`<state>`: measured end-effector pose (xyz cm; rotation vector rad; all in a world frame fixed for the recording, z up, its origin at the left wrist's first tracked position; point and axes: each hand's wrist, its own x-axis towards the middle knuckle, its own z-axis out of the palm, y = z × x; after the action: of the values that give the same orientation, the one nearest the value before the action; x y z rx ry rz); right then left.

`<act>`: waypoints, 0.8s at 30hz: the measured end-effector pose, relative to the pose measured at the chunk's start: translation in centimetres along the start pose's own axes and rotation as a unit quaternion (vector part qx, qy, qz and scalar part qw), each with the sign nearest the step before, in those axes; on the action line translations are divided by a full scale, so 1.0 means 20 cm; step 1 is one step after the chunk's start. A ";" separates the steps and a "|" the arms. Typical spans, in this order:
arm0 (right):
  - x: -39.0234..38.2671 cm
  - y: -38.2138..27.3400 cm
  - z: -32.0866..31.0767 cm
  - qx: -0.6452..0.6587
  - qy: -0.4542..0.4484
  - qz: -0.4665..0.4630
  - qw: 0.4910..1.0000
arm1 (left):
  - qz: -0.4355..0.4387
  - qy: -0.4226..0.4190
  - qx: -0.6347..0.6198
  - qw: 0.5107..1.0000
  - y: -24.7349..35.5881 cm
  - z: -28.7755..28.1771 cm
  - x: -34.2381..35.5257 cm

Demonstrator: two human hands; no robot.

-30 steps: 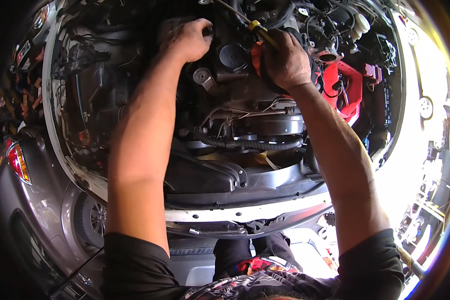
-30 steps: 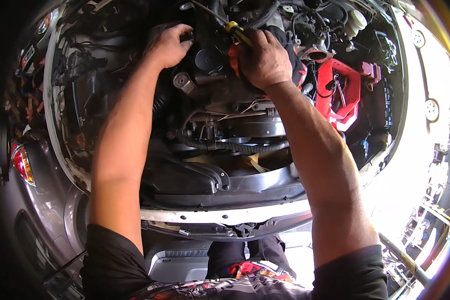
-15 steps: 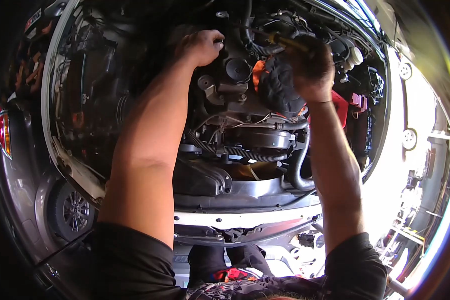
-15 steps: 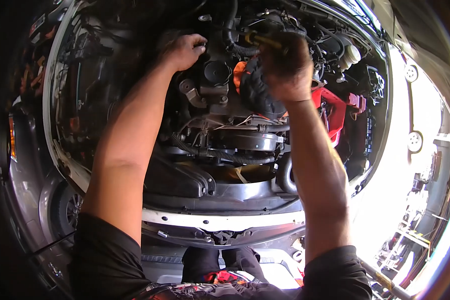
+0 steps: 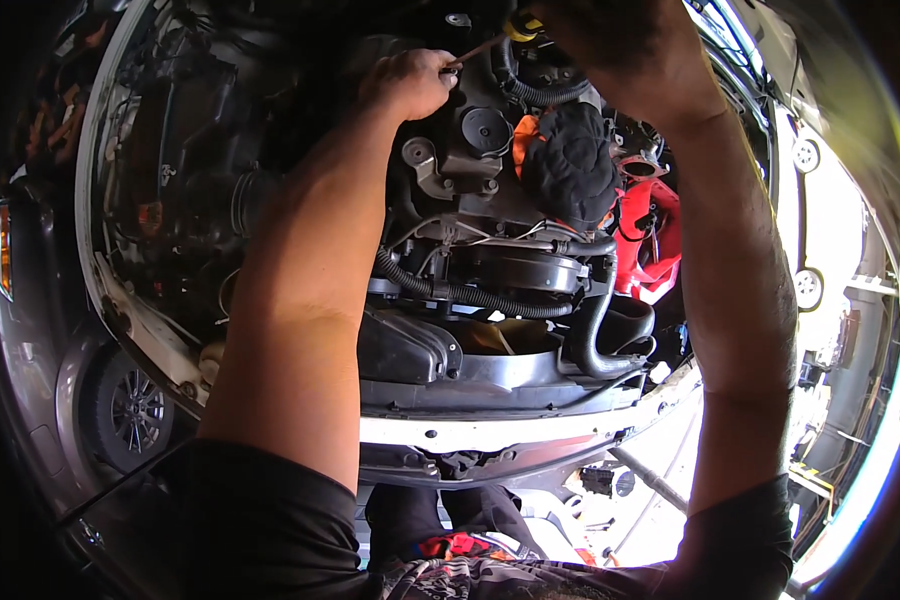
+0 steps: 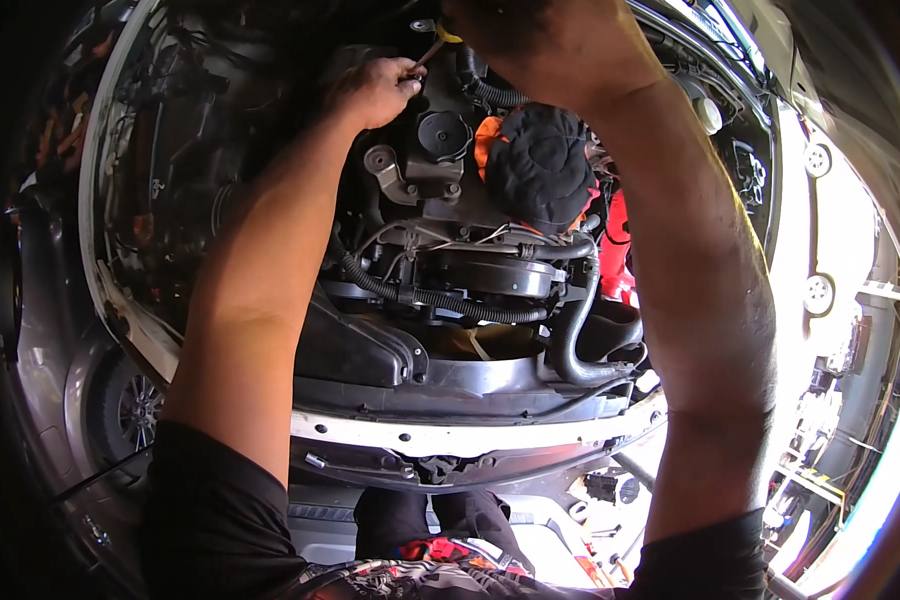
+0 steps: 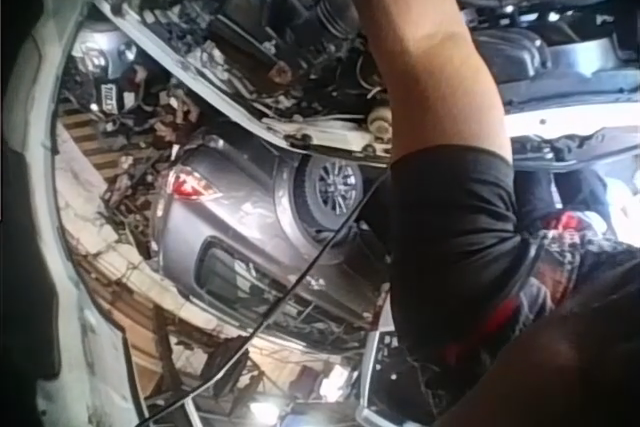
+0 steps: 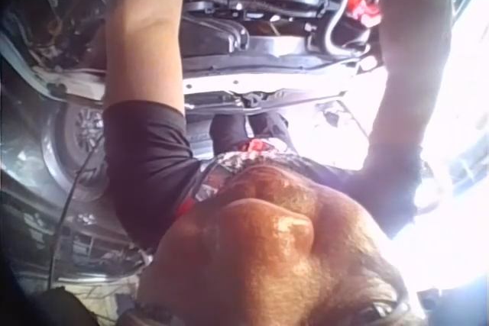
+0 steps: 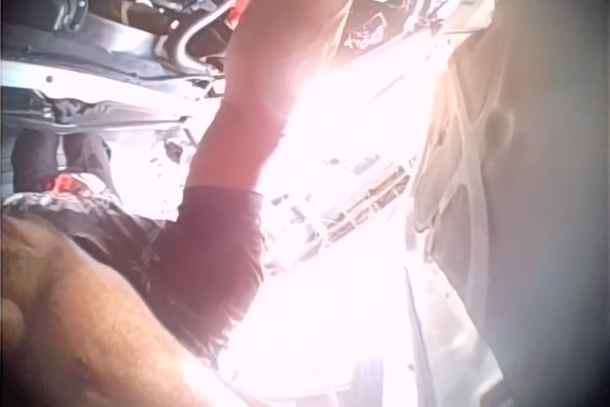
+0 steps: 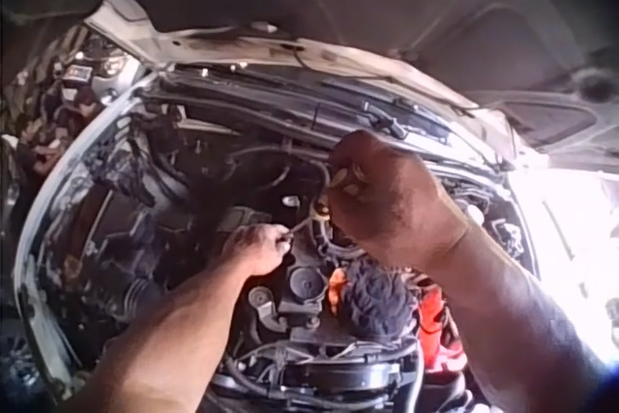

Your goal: Using a wrench and screwdriver to work on components within a vehicle engine bay.

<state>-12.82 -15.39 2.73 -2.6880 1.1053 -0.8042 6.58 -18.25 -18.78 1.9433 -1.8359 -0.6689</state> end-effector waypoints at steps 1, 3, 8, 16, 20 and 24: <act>0.02 0.01 0.02 -0.001 -0.001 0.000 1.000 | 0.003 -0.008 0.002 1.000 0.00 0.00 0.00; 0.04 0.03 0.05 0.053 -0.009 -0.082 0.995 | 0.013 -0.004 0.001 1.000 0.00 0.00 0.00; 0.07 0.04 0.04 0.012 -0.032 -0.104 0.994 | 0.022 -0.002 0.020 1.000 0.00 0.00 -0.01; 0.14 0.02 0.10 -0.016 -0.033 -0.165 0.986 | 0.017 -0.003 0.030 0.999 -0.01 0.01 0.01; 0.15 0.00 0.13 -0.092 0.007 -0.305 0.948 | 0.007 -0.025 -0.011 1.000 -0.03 0.03 0.04; 0.14 -0.01 0.11 -0.295 0.017 -0.250 0.922 | 0.027 0.000 -0.021 0.999 -0.06 0.06 0.06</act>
<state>-9.83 -17.42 2.12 -3.5667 0.7500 -0.6504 6.84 -19.38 -20.60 1.8605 -1.8523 -0.6835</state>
